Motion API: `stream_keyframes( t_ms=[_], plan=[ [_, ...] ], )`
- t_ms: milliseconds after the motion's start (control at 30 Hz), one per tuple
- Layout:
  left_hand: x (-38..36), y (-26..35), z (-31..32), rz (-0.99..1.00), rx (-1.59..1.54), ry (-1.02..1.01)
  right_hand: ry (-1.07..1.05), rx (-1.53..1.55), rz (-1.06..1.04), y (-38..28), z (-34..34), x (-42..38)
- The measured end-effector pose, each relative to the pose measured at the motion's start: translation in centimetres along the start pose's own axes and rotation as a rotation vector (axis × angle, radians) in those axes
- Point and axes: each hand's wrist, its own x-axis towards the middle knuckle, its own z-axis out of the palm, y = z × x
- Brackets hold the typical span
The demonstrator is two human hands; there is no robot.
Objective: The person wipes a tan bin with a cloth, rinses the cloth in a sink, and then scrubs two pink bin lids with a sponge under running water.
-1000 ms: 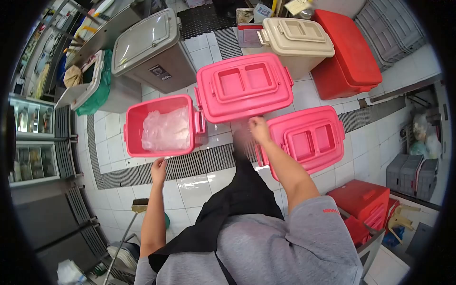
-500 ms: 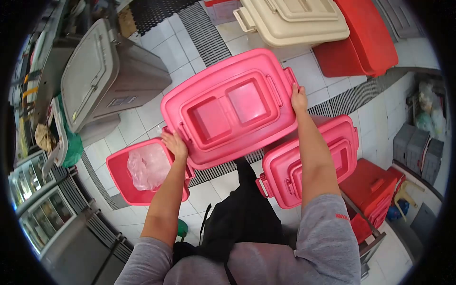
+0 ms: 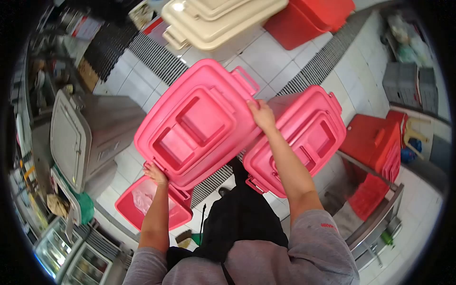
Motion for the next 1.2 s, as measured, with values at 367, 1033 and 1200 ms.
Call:
stream_keyframes(
  t_ms=[367, 1033, 1200],
  plan=[
    [-3.4, 1.9, -5.0, 0.623, -0.644, -0.663, -0.512, 0.945, -0.452, -9.0, -11.1, -24.6],
    [-21.6, 9.8, 4.7, 1.48, 0.141, -1.216, 2.005, 1.769, -0.646, 26.7, -42.5, -62.5],
    [-27.8, 7.9, 8.5, 1.493, 0.326, -1.123, 2.483, 1.675, -0.56, 42.9, -46.8, -66.2]
  ],
)
